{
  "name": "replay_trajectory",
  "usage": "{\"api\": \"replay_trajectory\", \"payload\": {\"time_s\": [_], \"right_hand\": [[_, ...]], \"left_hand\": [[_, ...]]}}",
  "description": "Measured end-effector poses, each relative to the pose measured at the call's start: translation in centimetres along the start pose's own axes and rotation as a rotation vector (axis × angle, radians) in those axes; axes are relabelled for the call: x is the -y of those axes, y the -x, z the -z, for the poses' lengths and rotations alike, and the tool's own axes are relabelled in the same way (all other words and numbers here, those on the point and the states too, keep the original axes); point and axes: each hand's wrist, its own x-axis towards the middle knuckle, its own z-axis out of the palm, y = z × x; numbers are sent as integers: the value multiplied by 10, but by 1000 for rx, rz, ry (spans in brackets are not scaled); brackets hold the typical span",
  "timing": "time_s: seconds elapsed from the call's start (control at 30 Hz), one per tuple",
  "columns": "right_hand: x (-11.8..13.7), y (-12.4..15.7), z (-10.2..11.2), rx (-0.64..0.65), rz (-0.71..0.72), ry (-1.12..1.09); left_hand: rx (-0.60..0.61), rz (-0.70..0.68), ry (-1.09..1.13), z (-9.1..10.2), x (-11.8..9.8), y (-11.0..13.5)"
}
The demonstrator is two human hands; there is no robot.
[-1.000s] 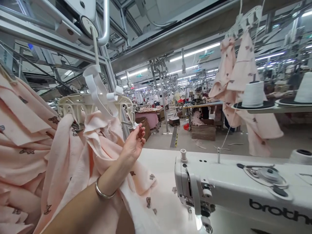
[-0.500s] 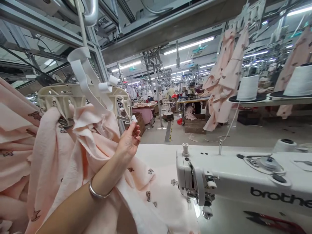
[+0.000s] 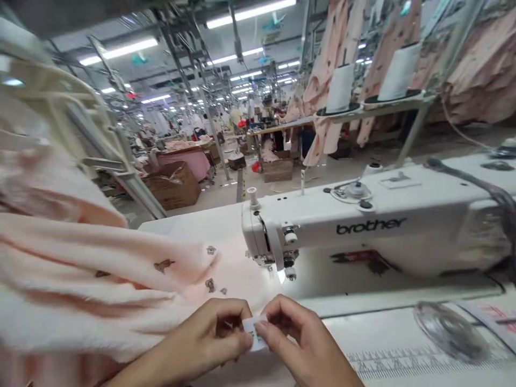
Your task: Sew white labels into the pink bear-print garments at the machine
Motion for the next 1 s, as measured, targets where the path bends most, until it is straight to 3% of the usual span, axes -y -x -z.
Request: {"api": "replay_trajectory", "payload": {"time_s": [0.13,0.23,0.33,0.53,0.63,0.73,0.8,0.9,1.0], "right_hand": [[5,-14,-3,8,-34,17],[-5,-14,-4,5,-21,42],[-7,-16,-4,-8,-38,46],[-8,-17,-1,-34,-33,77],[-25,-11,6,-141,118,304],[-51,-5,9,-323,445,694],[-71,-5,5,-383,656,945],[-96,-5,-4,-327,772,1197],[-109,-4,-7,-217,795,1255]], "left_hand": [[-104,-67,-70,3,6,-9],[-167,-48,93,5,6,-15],[-171,1,254,4,5,-20],[-148,69,286,3,8,-26],[-224,35,107,9,0,-25],[-407,-108,-311,17,-7,-32],[-429,-169,-560,18,1,-46],[-323,-235,-720,13,31,-69],[-313,-300,-720,8,63,-78]]}}
